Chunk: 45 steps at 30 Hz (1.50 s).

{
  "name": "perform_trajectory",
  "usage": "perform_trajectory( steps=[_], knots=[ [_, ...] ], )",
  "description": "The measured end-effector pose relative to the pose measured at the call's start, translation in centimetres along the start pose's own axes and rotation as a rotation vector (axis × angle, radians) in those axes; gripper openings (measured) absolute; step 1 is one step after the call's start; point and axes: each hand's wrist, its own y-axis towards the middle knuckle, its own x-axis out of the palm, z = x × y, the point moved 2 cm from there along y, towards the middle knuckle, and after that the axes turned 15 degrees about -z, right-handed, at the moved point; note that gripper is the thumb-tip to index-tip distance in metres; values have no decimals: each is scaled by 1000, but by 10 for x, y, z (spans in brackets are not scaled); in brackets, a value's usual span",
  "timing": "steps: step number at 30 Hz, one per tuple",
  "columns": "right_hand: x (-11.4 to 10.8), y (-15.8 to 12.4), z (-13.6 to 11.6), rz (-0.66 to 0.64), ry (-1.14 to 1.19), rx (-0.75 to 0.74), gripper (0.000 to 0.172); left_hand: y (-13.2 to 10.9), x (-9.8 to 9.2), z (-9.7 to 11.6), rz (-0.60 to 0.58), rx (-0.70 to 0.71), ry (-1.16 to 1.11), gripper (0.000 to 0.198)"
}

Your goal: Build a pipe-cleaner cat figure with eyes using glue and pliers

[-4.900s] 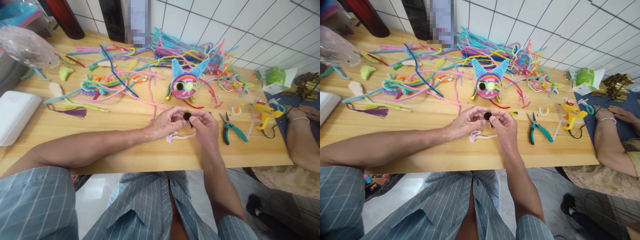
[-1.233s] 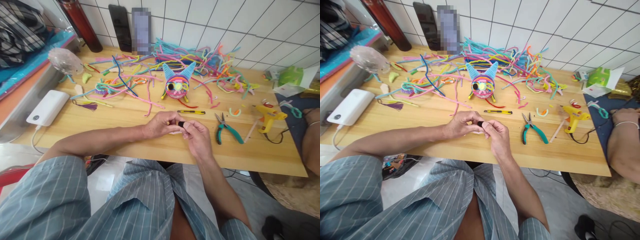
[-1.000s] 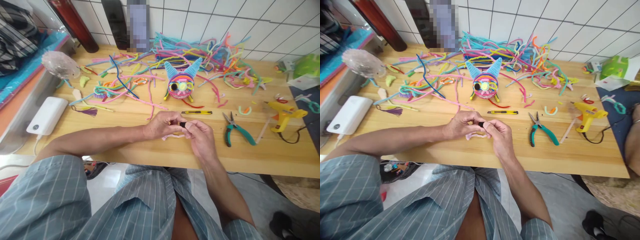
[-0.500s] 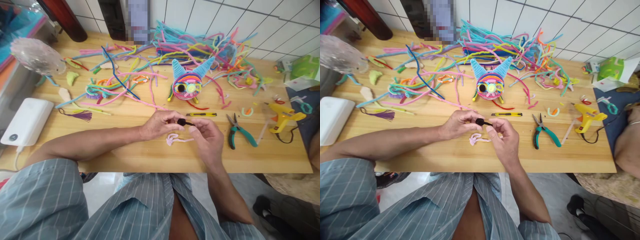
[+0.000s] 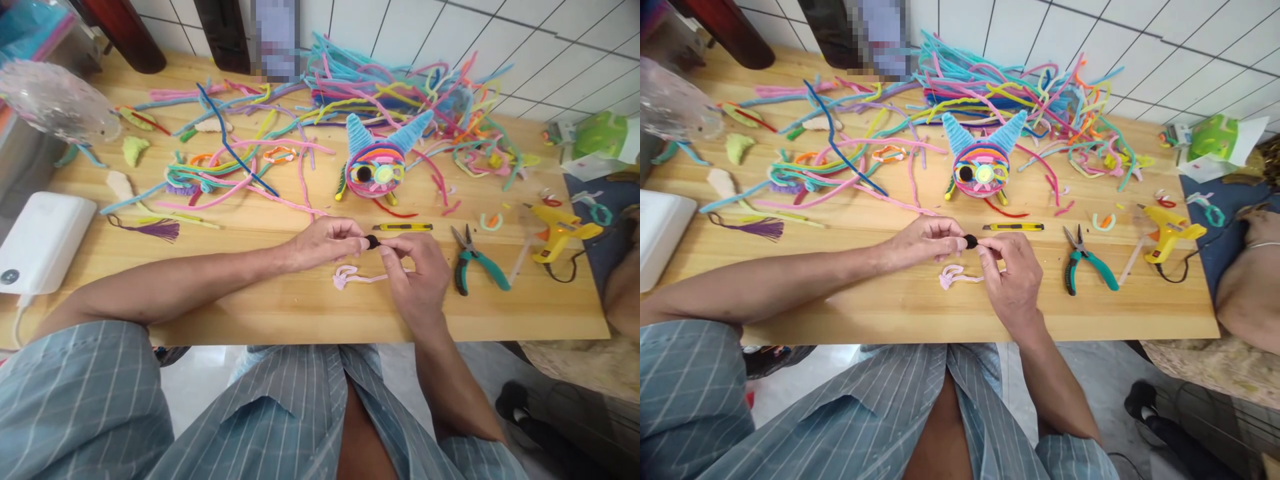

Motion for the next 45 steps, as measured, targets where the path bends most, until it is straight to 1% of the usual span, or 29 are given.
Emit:
perform_trajectory(
  steps=[2,5,10,13,16,19,22,25,29,31,34,38,41,45],
  knots=[
    [2,-1,3,17,-40,-5,12,1,0,-2,2,-27,-24,36],
    [6,-1,5,26,-78,-24,12,2,-1,-5,5,-24,-31,34],
    [10,-2,3,56,-123,-105,13,2,-1,-6,20,-25,-20,33],
    [13,-3,1,67,-155,-107,13,0,2,-4,86,-26,18,32],
    [17,-4,-3,77,-165,-92,15,-3,6,-1,180,11,39,31],
    [22,-6,-8,95,-148,-119,18,-5,12,-4,252,65,-38,32],
    [27,-7,-12,81,-143,-98,22,-6,16,-10,275,105,-124,34],
    [28,-7,-14,84,-122,-75,22,-7,20,-14,272,126,-192,38],
    [22,-5,-11,99,-80,-46,15,-4,19,-17,243,104,-270,39],
    [17,-3,-8,78,-60,-37,13,-2,16,-16,216,108,-291,36],
    [9,-1,-1,12,-56,-20,11,2,9,-12,184,115,-276,29],
    [2,-1,6,-51,-78,1,14,5,3,-6,124,37,-229,17],
    [2,0,8,-63,-89,-14,14,6,3,-3,72,-33,-176,15],
    [4,-1,6,-48,-133,-60,14,4,4,-5,85,-93,-114,15]
  ],
)
